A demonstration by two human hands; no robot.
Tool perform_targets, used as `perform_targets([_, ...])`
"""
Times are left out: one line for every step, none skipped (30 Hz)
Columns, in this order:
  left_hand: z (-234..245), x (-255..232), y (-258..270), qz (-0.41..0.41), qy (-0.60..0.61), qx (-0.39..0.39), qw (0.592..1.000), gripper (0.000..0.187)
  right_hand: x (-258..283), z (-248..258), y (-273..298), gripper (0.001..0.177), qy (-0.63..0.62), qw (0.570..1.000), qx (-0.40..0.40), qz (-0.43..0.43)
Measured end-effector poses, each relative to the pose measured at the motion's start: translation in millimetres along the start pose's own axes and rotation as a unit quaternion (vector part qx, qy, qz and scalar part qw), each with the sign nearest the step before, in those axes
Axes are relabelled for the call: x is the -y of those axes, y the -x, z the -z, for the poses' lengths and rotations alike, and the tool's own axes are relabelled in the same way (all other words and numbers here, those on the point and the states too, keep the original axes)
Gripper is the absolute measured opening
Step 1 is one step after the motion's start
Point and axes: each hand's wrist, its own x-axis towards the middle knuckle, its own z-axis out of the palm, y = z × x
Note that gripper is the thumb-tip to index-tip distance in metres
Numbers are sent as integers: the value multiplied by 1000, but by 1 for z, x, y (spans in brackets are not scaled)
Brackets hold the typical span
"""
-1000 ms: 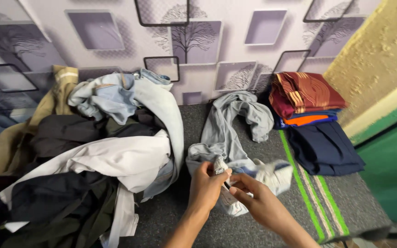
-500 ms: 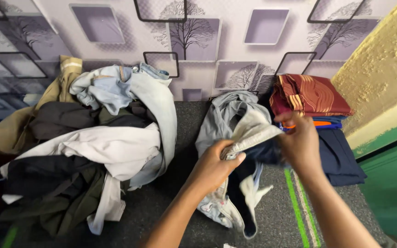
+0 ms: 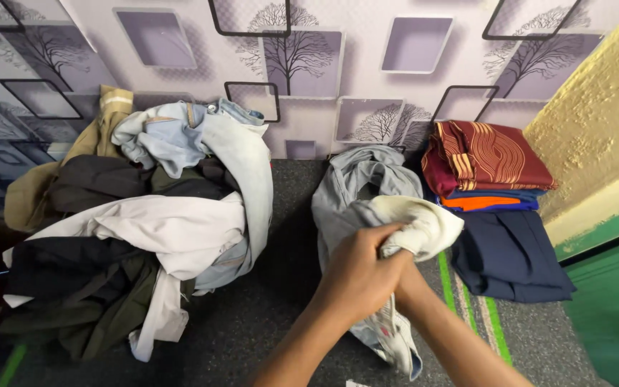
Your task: The person is seen folding a pair of jeans and placing them on top of a stack of other folded clothes.
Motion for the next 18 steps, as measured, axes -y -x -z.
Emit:
perform_targets([-6,6,0,-1,-1,-2,1000,44,-5,7,-5,21,0,1000,2,1])
perform_targets([-11,11,0,-28,43,58,997,43,-9,9,-11,21,-27,1000,13,8])
perform_targets([-16,17,0,-54,86,116,988,43,-13,6,-16,21,-54,998,25,13])
perform_targets([-16,16,3,-55,85,114,988,43,-21,6,-21,21,-80,996,38,18])
perform_targets([-16,15,6,-104,107,163,975,44,-27,7,-24,21,-107,993,48,24])
perform_targets([-16,14,9,-153,128,211,957,44,-31,8,-27,21,-134,989,59,29])
perform_targets([-13,15,7,-153,127,213,957,44,-32,5,-27,21,-161,984,67,35])
perform_targets([-11,15,5,-151,84,158,972,46,-31,1,-28,21,-188,978,76,42])
perform_targets([-8,16,3,-149,42,102,983,47,-28,-1,-30,21,-215,972,85,47])
perform_targets([-1,18,-2,-150,41,103,982,47,-34,-2,-31,21,-240,965,94,53])
perform_targets([5,21,-6,-179,-21,-17,983,54,-37,-1,-30,21,-265,957,101,57])
perform_targets([11,24,-11,-206,-83,-135,966,62,-38,1,-30,21,-290,949,107,61])
perform_targets([9,28,-11,-206,-81,-133,966,62,-43,3,-29,21,-314,940,114,65])
perform_targets([8,32,-12,-263,-113,-179,941,68,-47,5,-27,21,-338,931,120,69])
perform_targets([9,36,-13,-321,-147,-224,908,75,-51,6,-28,21,-362,921,128,75])
perform_targets([7,36,-12,-322,-145,-223,908,75,-58,8,-30,21,-385,909,135,80])
perform_targets([6,35,-12,-272,-96,-188,939,63,-63,11,-33,21,-408,897,143,88])
perform_targets([5,34,-11,-221,-46,-151,962,52,-69,13,-36,21,-431,884,151,95])
